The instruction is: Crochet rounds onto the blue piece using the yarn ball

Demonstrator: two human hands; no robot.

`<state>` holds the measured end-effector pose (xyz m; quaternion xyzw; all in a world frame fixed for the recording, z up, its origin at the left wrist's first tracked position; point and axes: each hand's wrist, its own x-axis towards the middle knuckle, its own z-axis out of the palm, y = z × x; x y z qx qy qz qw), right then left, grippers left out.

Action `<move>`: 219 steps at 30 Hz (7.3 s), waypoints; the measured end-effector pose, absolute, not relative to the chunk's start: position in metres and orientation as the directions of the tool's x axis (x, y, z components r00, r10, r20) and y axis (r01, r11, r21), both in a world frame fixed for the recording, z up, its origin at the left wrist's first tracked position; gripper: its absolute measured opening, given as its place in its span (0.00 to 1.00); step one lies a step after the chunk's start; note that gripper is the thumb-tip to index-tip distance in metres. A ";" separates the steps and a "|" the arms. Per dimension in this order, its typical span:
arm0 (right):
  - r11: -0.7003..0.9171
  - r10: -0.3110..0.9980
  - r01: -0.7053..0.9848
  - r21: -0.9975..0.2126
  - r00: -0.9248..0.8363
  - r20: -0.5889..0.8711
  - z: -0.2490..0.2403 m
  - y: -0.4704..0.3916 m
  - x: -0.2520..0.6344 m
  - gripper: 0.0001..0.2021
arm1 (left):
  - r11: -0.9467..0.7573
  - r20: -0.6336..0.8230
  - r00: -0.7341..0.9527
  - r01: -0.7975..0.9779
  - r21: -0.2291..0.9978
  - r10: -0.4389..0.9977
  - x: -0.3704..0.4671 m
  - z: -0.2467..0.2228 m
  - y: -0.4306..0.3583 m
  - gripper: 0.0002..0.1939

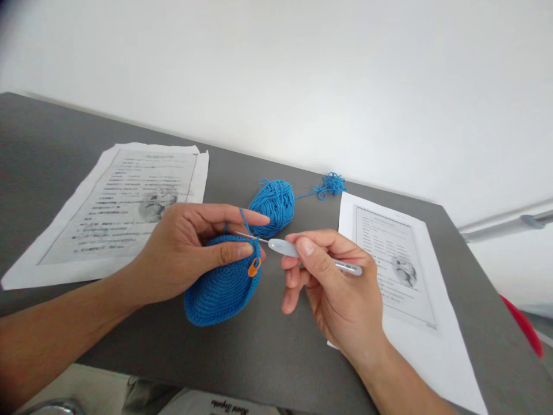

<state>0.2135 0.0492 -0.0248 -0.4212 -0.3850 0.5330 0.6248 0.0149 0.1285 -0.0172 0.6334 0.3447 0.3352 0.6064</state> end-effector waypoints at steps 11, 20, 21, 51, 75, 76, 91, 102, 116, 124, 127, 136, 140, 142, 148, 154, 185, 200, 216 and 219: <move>0.129 0.985 -0.275 -0.953 0.143 0.092 -0.024 0.048 0.219 0.05 | 0.033 -0.011 0.529 -0.032 0.999 0.849 0.015 -0.018 0.125 0.29; 0.220 0.970 -0.144 -0.965 0.139 0.200 -0.022 0.046 0.227 0.03 | 0.049 -0.030 0.511 -0.024 0.998 0.859 0.018 -0.015 0.123 0.37; 0.228 0.968 -0.126 -0.965 0.135 0.211 -0.022 0.046 0.229 0.03 | 0.049 -0.029 0.510 -0.025 0.998 0.860 0.018 -0.014 0.122 0.38; 0.525 0.793 0.457 -0.718 0.043 0.607 -0.027 0.037 0.237 0.14 | -0.078 0.029 0.407 0.103 0.992 0.913 0.021 -0.015 0.118 0.34; 0.663 0.641 0.701 -0.263 -0.350 0.683 -0.028 0.033 0.223 0.30 | 0.296 -0.162 0.480 -0.218 0.930 0.862 0.026 -0.015 0.115 0.41; 0.675 0.623 0.705 -0.215 -0.391 0.677 -0.027 0.031 0.223 0.30 | 0.367 -0.202 0.502 -0.255 0.895 0.841 0.026 -0.015 0.116 0.41; 0.643 0.579 0.764 0.048 -0.526 0.623 -0.029 0.029 0.212 0.19 | 0.311 -0.153 0.445 -0.309 0.899 0.882 0.028 -0.018 0.113 0.40; 0.688 0.567 0.724 0.052 -0.580 0.585 -0.024 0.024 0.222 0.18 | 0.177 -0.124 0.381 -0.106 0.979 0.916 0.023 -0.015 0.122 0.37; 0.724 0.563 0.685 0.085 -0.657 0.501 -0.002 0.029 0.238 0.16 | -0.152 0.032 0.458 0.227 0.962 0.888 0.016 -0.016 0.131 0.24; 0.674 0.667 0.722 -0.155 -0.504 0.549 0.000 0.030 0.253 0.10 | -0.156 -0.011 0.559 0.251 0.955 0.829 0.015 -0.015 0.132 0.23; 0.647 0.726 0.681 -0.343 -0.412 0.551 -0.001 0.028 0.260 0.13 | -0.155 -0.011 0.590 0.231 0.960 0.807 0.014 -0.014 0.132 0.22; 0.739 0.626 0.654 -0.161 -0.577 0.525 0.004 0.036 0.246 0.15 | -0.197 -0.013 0.601 0.283 0.939 0.799 0.013 -0.020 0.135 0.22; 0.747 0.629 0.632 -0.207 -0.570 0.529 0.009 0.035 0.249 0.11 | -0.200 -0.022 0.660 0.260 0.945 0.751 0.012 -0.020 0.134 0.23; 0.744 0.649 0.608 -0.278 -0.555 0.521 0.011 0.035 0.255 0.08 | -0.203 -0.021 0.686 0.244 0.948 0.727 0.012 -0.019 0.134 0.22; 0.699 0.713 0.456 -0.550 -0.503 0.489 0.014 0.039 0.263 0.15 | -0.160 -0.030 0.736 0.186 0.969 0.676 0.010 -0.016 0.135 0.21; 0.594 0.804 0.361 -0.719 -0.305 0.510 0.002 0.037 0.260 0.18 | -0.126 -0.031 0.754 0.150 0.981 0.656 0.007 -0.015 0.133 0.21; 0.213 0.975 -0.315 -0.925 0.124 0.183 -0.037 0.050 0.210 0.03 | -0.169 0.110 0.489 0.076 0.983 0.865 0.016 -0.015 0.128 0.15; 0.467 0.801 0.245 -0.849 0.290 0.524 -0.047 0.042 0.189 0.06 | 0.070 -0.047 0.278 -0.071 0.995 0.960 0.034 -0.024 0.116 0.23; 0.663 0.611 0.670 -0.334 -0.225 0.759 -0.028 0.033 0.215 0.35 | 0.414 -0.141 0.606 -0.338 0.845 0.783 0.014 -0.013 0.126 0.19; 0.684 0.597 0.638 -0.353 -0.213 0.773 -0.028 0.035 0.225 0.34 | 0.407 -0.154 0.613 -0.297 0.864 0.775 0.012 -0.012 0.128 0.16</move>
